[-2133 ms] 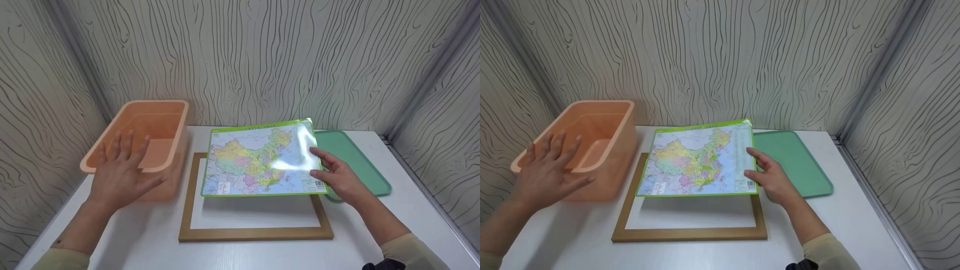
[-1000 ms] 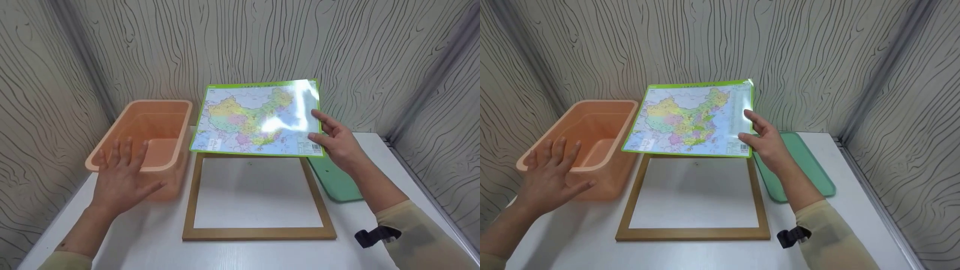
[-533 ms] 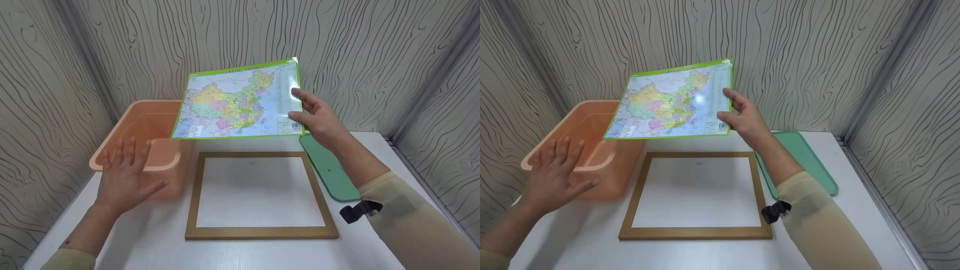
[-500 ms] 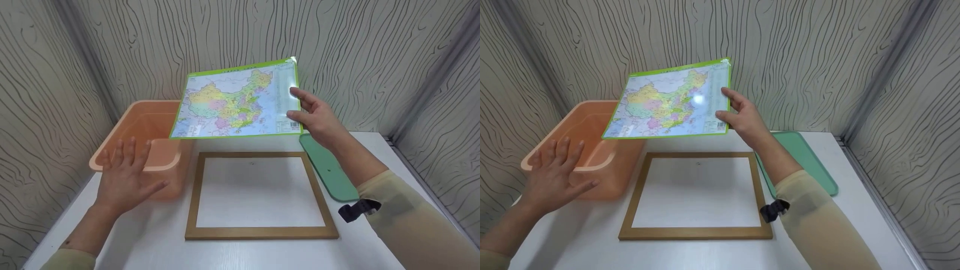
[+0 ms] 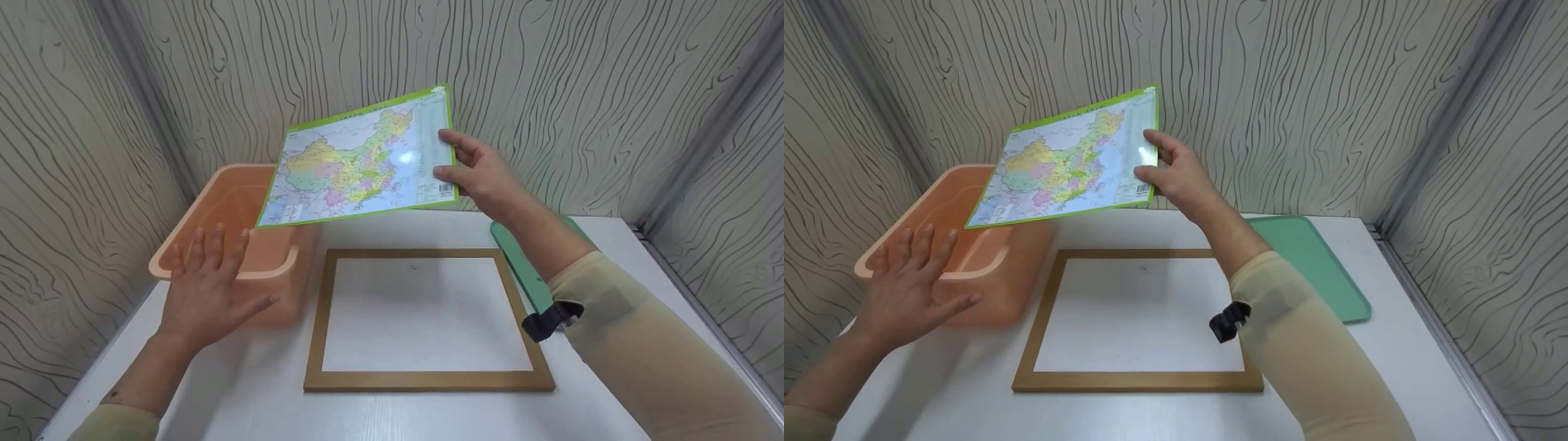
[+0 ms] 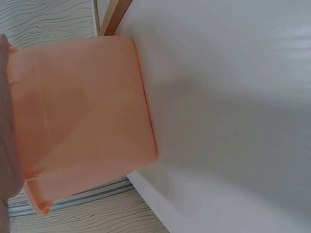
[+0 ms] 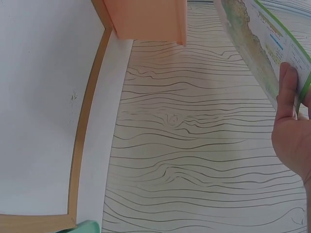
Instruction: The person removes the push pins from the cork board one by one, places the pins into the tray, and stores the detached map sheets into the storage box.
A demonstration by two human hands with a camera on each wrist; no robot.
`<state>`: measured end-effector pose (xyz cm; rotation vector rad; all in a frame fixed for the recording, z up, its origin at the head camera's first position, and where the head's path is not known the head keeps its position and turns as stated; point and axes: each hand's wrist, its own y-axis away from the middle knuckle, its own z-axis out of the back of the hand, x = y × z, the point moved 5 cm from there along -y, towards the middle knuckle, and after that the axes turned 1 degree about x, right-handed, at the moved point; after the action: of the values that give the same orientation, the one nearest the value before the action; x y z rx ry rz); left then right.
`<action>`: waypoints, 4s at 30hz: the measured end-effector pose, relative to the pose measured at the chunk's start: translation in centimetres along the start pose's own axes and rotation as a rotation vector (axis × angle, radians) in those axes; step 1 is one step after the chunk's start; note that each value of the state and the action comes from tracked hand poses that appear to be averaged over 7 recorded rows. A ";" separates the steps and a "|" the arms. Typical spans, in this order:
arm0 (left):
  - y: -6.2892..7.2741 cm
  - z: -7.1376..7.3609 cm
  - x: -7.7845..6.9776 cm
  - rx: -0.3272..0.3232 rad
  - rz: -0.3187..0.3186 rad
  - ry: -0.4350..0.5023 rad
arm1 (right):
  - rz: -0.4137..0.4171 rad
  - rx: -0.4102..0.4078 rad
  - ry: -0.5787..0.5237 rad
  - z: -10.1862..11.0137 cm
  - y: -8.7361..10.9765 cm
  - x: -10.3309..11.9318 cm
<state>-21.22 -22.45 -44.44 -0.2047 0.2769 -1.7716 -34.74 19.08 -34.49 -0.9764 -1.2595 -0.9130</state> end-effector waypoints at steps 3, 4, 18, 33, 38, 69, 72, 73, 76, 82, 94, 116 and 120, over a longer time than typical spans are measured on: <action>0.0 0.8 -0.6 0.017 0.003 -0.021 | 0.016 0.018 -0.020 -0.3 0.0 0.1; 0.0 1.1 -0.8 0.023 0.004 -0.027 | 0.018 0.020 -0.024 -0.4 0.0 0.1; 0.0 2.7 -2.0 0.020 -0.007 -0.057 | -0.008 0.014 -0.050 -2.2 -0.9 -0.5; 0.2 2.8 -2.0 0.038 -0.010 -0.071 | -0.047 0.044 -0.131 -6.0 -2.4 -2.1; 0.0 2.7 -1.9 0.029 -0.020 -0.067 | -0.048 0.064 -0.155 -7.2 -2.6 -2.8; -0.3 2.7 -2.1 -0.002 -0.004 -0.045 | -0.156 0.083 -0.315 -12.5 -2.6 -7.6; -0.3 2.7 -2.1 0.000 -0.003 -0.050 | -0.154 0.089 -0.337 -12.9 -2.5 -7.8; -0.3 2.7 -2.1 -0.001 -0.004 -0.053 | -0.153 0.090 -0.344 -13.0 -2.5 -7.9; -0.3 2.7 -2.1 0.000 -0.002 -0.055 | -0.153 0.086 -0.369 -13.2 -2.4 -8.1; -0.3 2.7 -2.1 0.011 -0.002 -0.061 | -0.156 0.084 -0.395 -13.5 -2.5 -8.5; -0.1 2.8 -2.4 0.032 0.001 -0.047 | -0.162 0.125 -0.415 -14.9 -2.1 -8.9; -0.2 2.7 -2.3 0.031 0.010 -0.058 | -0.191 0.180 -0.429 -16.4 -1.8 -9.3; -0.2 2.7 -2.3 0.023 0.008 -0.050 | -0.181 0.197 -0.422 -16.7 -1.8 -9.2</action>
<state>-20.19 -20.39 -41.79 -0.2311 0.2211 -1.7581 -31.78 2.90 -44.35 -0.9363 -1.7830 -0.7213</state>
